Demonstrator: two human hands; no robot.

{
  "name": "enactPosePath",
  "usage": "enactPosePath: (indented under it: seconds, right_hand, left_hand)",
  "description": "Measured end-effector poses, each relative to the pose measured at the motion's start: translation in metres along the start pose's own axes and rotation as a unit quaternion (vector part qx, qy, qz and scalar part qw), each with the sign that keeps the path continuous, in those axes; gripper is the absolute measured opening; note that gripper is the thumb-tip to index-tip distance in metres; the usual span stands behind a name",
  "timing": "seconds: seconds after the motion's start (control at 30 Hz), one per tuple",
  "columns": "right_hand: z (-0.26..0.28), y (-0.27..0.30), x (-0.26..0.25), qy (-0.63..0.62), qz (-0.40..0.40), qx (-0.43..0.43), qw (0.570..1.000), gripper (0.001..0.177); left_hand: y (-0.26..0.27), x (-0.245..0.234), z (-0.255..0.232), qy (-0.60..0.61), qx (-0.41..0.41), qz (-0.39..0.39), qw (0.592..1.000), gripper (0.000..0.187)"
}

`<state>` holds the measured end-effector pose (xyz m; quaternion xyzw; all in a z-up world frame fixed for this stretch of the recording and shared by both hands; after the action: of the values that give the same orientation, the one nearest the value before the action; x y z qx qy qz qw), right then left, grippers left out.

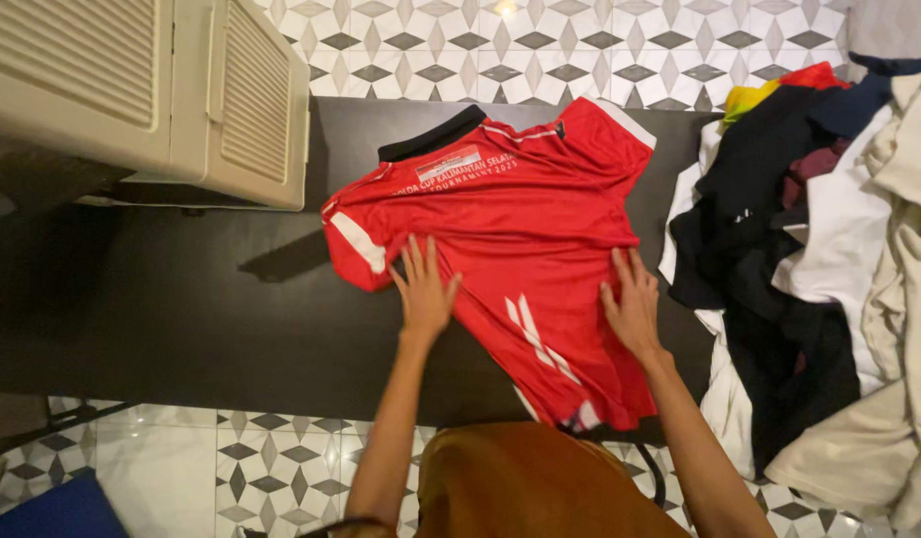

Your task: The person folds a red and white shirt on a table and places it inside a cabinet.

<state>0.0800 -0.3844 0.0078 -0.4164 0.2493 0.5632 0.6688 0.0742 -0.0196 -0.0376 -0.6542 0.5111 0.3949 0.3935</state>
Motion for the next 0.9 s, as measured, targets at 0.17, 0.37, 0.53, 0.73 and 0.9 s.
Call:
enactPosePath:
  seconds: [0.17,0.37,0.53,0.73,0.9]
  right_hand:
    - [-0.029,0.014,-0.010,0.018,-0.029,0.185,0.982,0.069]
    - [-0.074,0.091,0.021,-0.014,0.052,0.225,0.973,0.038]
    - [-0.088,0.122,0.035,-0.246,0.074,0.371,0.893,0.041]
    - [-0.025,0.124,-0.035,-0.200,0.271,0.392,0.856,0.054]
    - [0.004,0.145,-0.098,-0.360,0.290,0.411,0.786,0.061]
  left_hand:
    - [-0.031,-0.052,0.003,0.089,-0.041,-0.126,0.987,0.057]
    - [0.056,-0.064,-0.038,0.079,-0.197,0.105,0.972,0.050]
    - [0.124,-0.041,-0.090,0.209,0.034,0.121,0.970,0.045]
    - [0.153,0.017,-0.017,0.192,-0.142,0.051,0.970,0.047]
    - [0.148,0.001,0.035,0.615,-0.372,0.005,0.696,0.040]
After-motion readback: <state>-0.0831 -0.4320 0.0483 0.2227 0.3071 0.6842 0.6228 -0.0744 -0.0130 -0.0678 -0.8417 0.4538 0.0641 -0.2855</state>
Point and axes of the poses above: each hand's wrist, its own y-axis away from the middle knuckle, its own x-axis out of the palm, z = x × y, the point moved 7 cm from there along -y, towards the middle knuckle, and after that the axes turned 13 degrees about -z, right-handed, at the moved point
